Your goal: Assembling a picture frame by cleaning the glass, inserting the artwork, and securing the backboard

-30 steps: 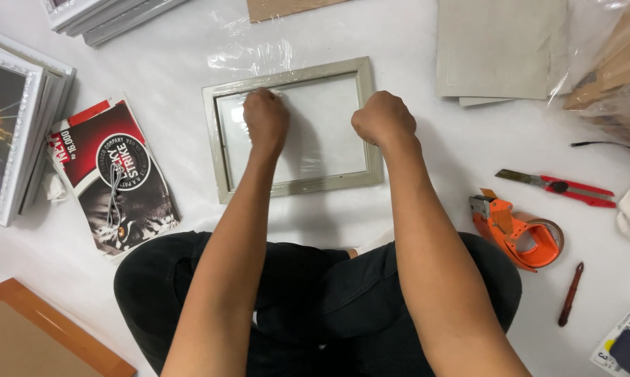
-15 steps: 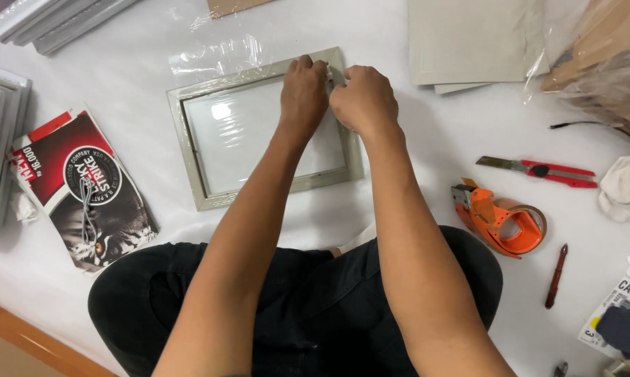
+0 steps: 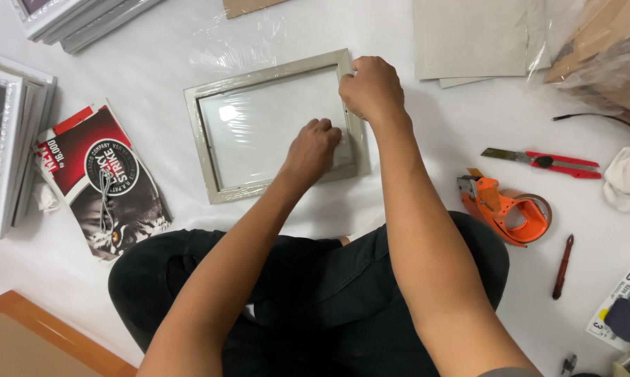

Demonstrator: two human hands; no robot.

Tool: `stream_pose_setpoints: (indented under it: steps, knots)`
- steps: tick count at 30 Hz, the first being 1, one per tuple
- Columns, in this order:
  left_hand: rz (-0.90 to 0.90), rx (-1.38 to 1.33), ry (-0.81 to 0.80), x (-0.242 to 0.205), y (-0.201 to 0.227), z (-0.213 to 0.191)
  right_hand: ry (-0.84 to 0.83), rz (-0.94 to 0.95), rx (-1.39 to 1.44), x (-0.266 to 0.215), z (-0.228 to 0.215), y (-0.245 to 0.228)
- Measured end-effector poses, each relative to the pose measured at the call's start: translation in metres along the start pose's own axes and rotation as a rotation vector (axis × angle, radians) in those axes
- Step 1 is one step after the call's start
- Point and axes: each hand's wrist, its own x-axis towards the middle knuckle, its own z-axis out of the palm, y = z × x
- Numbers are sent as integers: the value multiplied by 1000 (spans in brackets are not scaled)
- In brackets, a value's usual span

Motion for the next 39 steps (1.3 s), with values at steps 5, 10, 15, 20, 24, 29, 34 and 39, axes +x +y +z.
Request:
stream_pose_setpoints:
  steps: [5,10,15,20,24,29,34,39]
  knots:
    - [-25,41,-98,-24,15,8,-17,-13,-49,-6,2,-1]
    - [-37,51,-145,-30,17,13,-4,-30,-94,-5,8,9]
    - [-10,188,-228,-21,4,24,-56,-66,-73,7,15,28]
    - [-89,162,-151,15,-33,33,-47,-46,-32,11,15,30]
    - [-123,189,-21,53,-72,26,-30,-57,11,11,12,23]
    - [-183,279,-2,93,-101,21,-93,-57,32,10,14,16]
    - [-205,356,5,99,-97,9,-150,-109,37,3,14,8]
    - [-87,272,-19,59,-89,-1,-435,-155,29,-14,18,0]
